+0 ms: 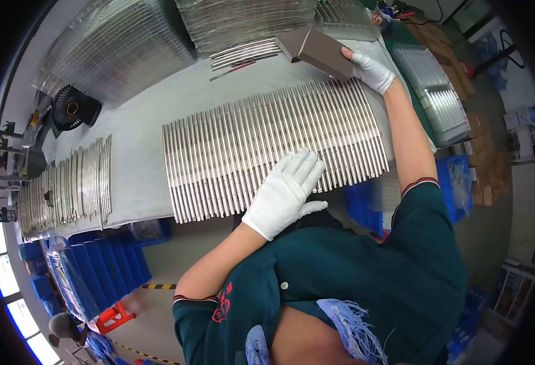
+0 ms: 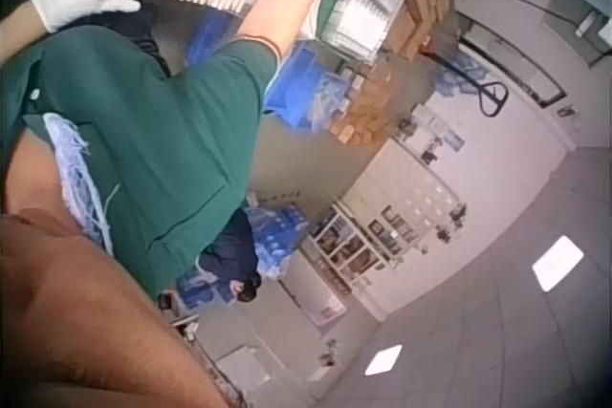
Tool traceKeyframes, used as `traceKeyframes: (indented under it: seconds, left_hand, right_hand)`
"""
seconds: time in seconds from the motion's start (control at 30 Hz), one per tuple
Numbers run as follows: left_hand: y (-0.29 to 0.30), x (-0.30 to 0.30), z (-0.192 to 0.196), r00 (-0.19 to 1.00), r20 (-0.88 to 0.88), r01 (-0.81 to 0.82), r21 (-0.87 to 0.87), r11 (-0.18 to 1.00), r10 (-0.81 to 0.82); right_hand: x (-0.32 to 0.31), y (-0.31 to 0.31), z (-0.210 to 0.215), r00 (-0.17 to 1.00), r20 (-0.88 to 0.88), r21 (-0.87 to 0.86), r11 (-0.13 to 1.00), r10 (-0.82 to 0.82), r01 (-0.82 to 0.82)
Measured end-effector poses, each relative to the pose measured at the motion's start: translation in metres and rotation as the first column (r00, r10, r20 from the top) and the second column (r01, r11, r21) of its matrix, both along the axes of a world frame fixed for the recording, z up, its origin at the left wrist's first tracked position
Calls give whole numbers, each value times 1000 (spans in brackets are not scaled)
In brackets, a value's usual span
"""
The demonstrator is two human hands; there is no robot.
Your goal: Arranging and aligning thin metal rods on a production table using a spacer block.
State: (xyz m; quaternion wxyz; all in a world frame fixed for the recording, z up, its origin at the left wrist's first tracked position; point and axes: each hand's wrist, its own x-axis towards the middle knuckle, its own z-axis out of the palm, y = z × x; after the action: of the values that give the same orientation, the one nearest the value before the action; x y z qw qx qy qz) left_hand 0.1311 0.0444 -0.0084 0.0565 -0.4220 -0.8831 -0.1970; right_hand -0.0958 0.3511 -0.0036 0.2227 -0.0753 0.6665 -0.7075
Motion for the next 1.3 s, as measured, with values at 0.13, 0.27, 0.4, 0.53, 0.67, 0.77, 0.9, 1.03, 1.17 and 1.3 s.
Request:
traceKeyframes:
  seconds: [0.13,0.27,0.4,0.53,0.67,0.77,0.9,1.03,1.17,1.3]
  left_hand:
    - [12,0,-3,999,2,-48,30,998,48]
    - [12,4,-2,996,-9,-88,16,996,88]
    - [14,4,-5,987,-62,-148,-1,989,147]
    - [14,6,-9,989,-74,-129,38,991,131]
    - [11,9,-11,992,-83,-89,70,994,94]
    - [11,12,-9,994,-69,-77,106,991,85]
    - [9,12,-6,996,-65,-57,162,985,69]
    - [8,10,-1,998,-13,-64,198,978,68]
    - [9,10,3,997,-27,-66,225,972,74]
    - [10,9,3,996,-35,-72,221,973,81]
  right_hand:
    - [8,3,-4,997,-10,-57,996,75,-75]
    - [22,-10,9,985,-157,-148,988,-75,52]
    - [46,-23,34,901,-424,119,980,-93,158]
    - [72,-33,38,843,-538,406,873,-11,270]
    - [86,-34,28,821,-569,494,813,34,309]
    - [95,-35,19,788,-615,554,735,44,391]
    - [105,-35,19,853,-519,564,775,65,284]
    - [110,-36,37,879,-457,381,923,135,57]
    - [110,-56,52,915,-270,252,939,301,-234]
    - [107,-75,58,837,-388,397,889,386,-226]
